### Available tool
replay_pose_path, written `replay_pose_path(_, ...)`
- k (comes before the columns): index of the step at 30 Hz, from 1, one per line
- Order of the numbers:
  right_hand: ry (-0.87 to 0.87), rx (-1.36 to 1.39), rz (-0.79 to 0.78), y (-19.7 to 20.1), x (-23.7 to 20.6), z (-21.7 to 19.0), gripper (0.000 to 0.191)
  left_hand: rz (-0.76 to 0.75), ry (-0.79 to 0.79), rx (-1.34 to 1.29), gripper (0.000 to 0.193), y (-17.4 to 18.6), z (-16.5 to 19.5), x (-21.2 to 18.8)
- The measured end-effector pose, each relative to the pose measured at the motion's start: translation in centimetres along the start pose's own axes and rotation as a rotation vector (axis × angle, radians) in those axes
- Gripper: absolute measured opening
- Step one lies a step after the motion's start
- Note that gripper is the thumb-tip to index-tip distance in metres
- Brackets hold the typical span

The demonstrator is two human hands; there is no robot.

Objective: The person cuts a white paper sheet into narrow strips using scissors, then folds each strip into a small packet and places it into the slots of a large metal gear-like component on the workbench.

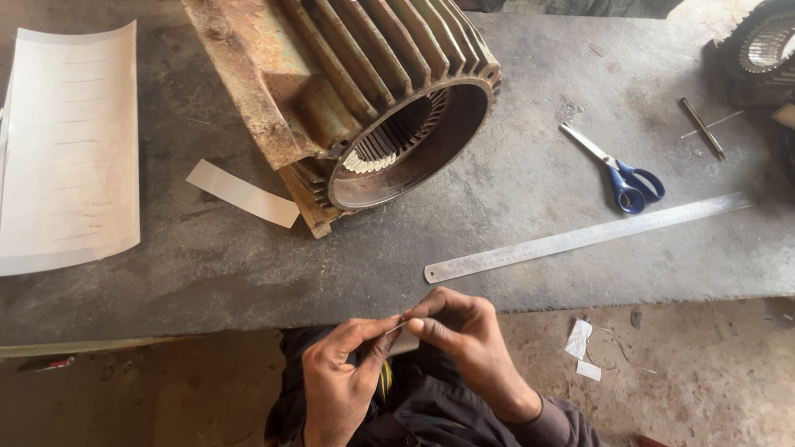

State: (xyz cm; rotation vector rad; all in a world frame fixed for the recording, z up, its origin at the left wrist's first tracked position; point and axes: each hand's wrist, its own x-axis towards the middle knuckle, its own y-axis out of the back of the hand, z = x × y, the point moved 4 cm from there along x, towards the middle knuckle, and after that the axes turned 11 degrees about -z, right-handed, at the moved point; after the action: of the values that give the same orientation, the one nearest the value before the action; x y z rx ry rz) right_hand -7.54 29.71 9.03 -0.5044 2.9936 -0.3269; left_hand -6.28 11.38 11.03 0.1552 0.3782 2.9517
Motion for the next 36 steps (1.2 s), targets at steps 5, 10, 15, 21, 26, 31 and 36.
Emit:
replay_pose_path(5,0.044,0.003,-0.044,0.0,-0.1,-0.4,0.015,0.008,0.011,-0.006,0.015,-0.1,-0.4,-0.3)
replay_pose_path(10,0.149,-0.170,-0.033,-0.8,0.0,-0.7,0.018,0.001,0.103,-0.138,0.016,0.0,-0.9,-0.3)
replay_pose_path(15,0.147,-0.233,0.014,-1.1,-0.5,-0.6,0.017,0.010,0.131,-0.112,0.014,0.1,-1.0,-0.3)
replay_pose_path(21,0.158,-0.170,-0.070,0.1,-0.3,0.0,0.004,-0.094,0.106,-0.103,0.018,0.2,-1.6,-0.2)
replay_pose_path(26,0.132,-0.076,-0.053,0.4,-0.3,1.1,0.004,-0.103,0.128,-0.144,0.022,0.1,-1.8,-0.3)
replay_pose_path(31,0.135,-0.060,0.013,0.4,-0.2,1.5,0.005,-0.135,0.052,-0.173,0.023,0.1,-0.9,-0.2)
replay_pose_path(36,0.081,-0.022,0.022,0.4,-0.6,1.1,0.005,-0.078,0.001,-0.077,0.017,0.2,-0.4,-0.1)
